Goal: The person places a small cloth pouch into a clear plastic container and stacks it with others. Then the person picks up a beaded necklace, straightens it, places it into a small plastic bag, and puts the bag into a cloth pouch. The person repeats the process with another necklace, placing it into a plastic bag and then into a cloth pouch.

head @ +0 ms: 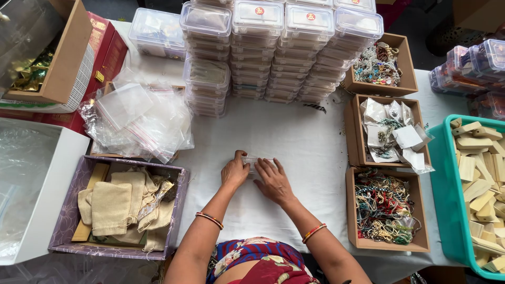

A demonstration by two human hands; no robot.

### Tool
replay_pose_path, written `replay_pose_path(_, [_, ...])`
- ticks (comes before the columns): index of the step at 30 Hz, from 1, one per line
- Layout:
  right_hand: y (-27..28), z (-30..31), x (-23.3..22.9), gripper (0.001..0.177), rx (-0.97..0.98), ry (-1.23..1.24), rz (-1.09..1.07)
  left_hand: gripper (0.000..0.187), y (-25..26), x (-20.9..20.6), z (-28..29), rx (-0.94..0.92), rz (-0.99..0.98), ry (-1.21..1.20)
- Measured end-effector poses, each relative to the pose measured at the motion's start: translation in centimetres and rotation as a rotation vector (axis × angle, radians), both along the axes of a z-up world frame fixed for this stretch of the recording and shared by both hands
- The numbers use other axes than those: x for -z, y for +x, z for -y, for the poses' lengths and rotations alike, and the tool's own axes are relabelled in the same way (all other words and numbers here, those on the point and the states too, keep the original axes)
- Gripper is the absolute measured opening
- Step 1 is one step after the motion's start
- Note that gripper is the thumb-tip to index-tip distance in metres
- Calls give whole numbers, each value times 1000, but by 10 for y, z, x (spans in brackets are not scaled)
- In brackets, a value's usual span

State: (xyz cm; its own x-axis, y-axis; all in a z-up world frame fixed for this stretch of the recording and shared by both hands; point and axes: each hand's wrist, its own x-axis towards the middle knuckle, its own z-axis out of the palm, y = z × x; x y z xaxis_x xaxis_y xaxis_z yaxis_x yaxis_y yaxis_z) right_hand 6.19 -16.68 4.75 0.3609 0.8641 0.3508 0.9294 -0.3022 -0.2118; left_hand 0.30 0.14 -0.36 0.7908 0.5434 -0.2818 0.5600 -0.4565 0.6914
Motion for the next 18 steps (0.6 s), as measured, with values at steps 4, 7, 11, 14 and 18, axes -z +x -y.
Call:
replay_pose_path(4, [14, 1, 43, 48, 96, -134, 148, 51, -7, -10, -2, -15, -83, -86])
replay_pose_path(7, [23, 4, 57, 39, 119, -240, 63, 73, -44, -59, -10, 36, 143, 156])
replay_pose_path(11, [18, 16, 50, 44, 57, -120, -85, 41, -116, -122, -50, -114, 321, 443])
replay_pose_path(14, [18, 21, 51, 47, 72, -59, -48, 21, -171, -109, -99, -345, 110, 500])
replay_pose_path(18, [19, 23, 55, 48, 95, -58, -23, 35, -234, -119, -133, -429, -557, 381])
